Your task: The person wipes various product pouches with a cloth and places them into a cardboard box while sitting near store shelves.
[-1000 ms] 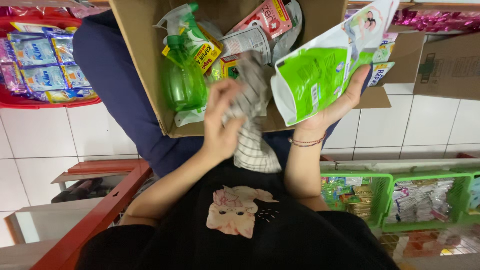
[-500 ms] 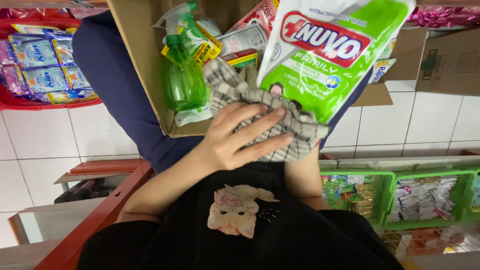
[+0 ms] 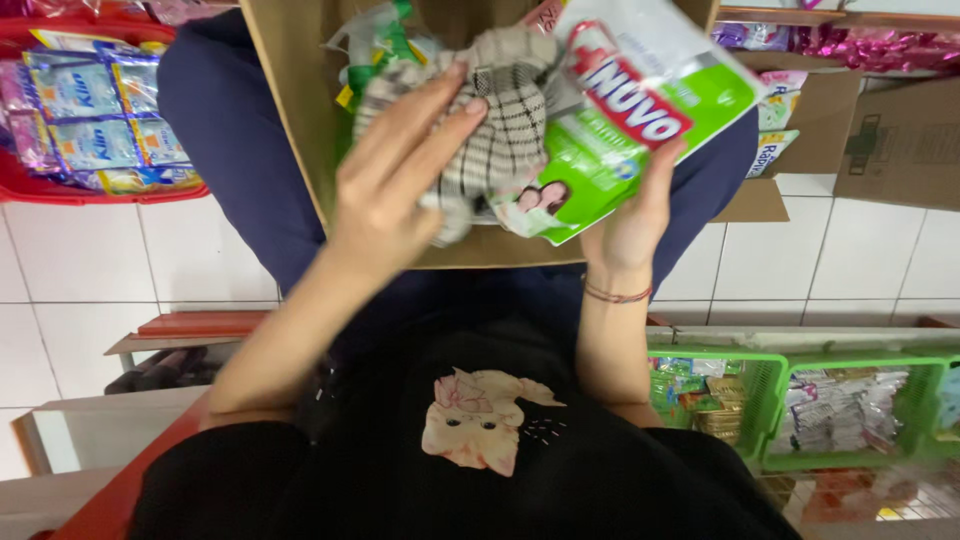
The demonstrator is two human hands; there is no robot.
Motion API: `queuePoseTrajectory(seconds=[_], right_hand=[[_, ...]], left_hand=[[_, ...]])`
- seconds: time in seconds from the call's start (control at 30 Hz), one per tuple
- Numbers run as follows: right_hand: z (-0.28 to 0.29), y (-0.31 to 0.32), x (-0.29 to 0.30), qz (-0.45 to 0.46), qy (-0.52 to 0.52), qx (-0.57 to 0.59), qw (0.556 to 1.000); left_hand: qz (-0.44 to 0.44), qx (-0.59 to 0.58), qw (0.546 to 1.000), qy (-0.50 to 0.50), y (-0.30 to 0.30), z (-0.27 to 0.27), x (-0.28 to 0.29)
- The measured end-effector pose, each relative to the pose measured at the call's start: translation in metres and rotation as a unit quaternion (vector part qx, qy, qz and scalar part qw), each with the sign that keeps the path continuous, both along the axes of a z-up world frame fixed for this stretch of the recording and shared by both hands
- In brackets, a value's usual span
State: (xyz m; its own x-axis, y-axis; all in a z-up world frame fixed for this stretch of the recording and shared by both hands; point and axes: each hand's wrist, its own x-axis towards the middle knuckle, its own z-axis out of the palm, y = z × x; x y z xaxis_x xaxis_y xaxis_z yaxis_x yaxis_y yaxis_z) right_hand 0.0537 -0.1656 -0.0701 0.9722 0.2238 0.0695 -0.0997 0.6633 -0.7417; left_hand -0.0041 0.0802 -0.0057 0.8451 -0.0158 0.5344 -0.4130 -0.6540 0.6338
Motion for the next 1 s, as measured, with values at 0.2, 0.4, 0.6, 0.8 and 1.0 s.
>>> queuePoseTrajectory(seconds=[0.2, 0.4, 0.6, 0.8, 1.0], right_hand=[[-0.053, 0.016, -0.038, 0.048, -0.056, 0.001, 0.997], [-0.032, 0.005, -0.059, 0.105, 0.018, -0.054, 0.993], [0.000, 0.006, -0.040, 0.041, 0.024, -0.034, 0.998], [0.013, -0.013, -0.015, -0.007, -0.017, 0.004, 1.000], [0.005, -0.003, -0.031, 0.095, 0.026, 0.066, 0.993]], left_hand=[[-0.032, 0.207, 0.963, -0.172, -0.065, 0.002, 0.007], [0.027, -0.016, 0.999, -0.014, -0.055, 0.024, 0.026], [0.061, -0.020, 0.998, -0.012, -0.086, 0.009, 0.017], [0.021, 0.144, 0.977, -0.155, -0.096, -0.015, 0.011], [0.036, 0.006, 0.999, 0.026, -0.057, -0.001, 0.026]])
